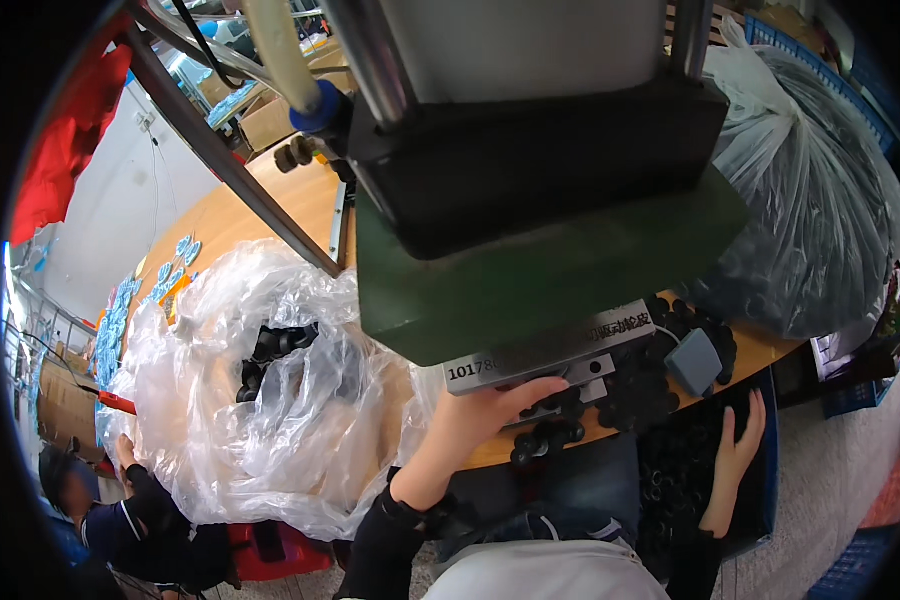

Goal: The person repeatedly picks small black circular objects from a plastic bag and places them into a green machine. They operate a lever to process each object individually and then remove the finished items, placing them into a blue bin.

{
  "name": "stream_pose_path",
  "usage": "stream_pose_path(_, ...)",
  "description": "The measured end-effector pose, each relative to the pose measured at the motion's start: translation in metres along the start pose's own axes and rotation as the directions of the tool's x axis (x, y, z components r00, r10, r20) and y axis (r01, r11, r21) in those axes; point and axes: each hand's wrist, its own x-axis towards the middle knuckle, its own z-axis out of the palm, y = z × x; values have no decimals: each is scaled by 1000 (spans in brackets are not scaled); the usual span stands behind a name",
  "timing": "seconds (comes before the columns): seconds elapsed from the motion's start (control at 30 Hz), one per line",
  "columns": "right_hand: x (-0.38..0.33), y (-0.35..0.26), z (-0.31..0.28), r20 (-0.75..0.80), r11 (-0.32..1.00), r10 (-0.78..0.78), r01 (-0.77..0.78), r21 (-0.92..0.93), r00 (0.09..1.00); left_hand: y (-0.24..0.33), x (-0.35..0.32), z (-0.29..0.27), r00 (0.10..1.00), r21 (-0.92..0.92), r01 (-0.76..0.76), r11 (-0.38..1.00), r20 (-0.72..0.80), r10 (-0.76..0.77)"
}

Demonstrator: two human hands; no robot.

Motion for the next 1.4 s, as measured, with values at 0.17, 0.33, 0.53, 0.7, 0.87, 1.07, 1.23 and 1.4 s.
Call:
stream_pose_path(0.17, 47, -64, 36, 271, 908, -400, 418, -9, 876, 1, -2, 9, 992, 25, 21, 999, -122, -17)
stream_pose_path(0.33, 44, -49, 75, 349, 860, -434, 497, -114, 830, -16, -5, 14, 952, 246, -125, 961, -244, 186)
stream_pose_path(0.53, 43, -56, 67, 458, 869, -348, 465, -172, 818, -33, -50, -34, 841, 203, -218, 955, -457, 289)
stream_pose_path(0.7, 22, -98, 35, 365, 927, -376, 346, 147, 852, -109, -54, -149, 579, 669, 78, 739, -634, 513)
stream_pose_path(0.87, 3, -166, 34, 290, 737, -532, 267, 621, 795, -156, -31, -236, 634, 668, 137, 732, -626, 453)
stream_pose_path(1.07, 7, -218, 53, 293, 528, -493, 13, 849, 819, -185, 29, -241, 722, 644, 412, 644, -662, 201)
stream_pose_path(1.23, 10, -231, 69, 262, 557, -524, 93, 826, 810, -184, 7, -219, 452, 603, 46, 796, -723, 522)
stream_pose_path(1.4, -3, -230, 67, 156, 709, -526, 331, 622, 836, -122, -43, -176, 540, 341, -240, 909, -731, 417)
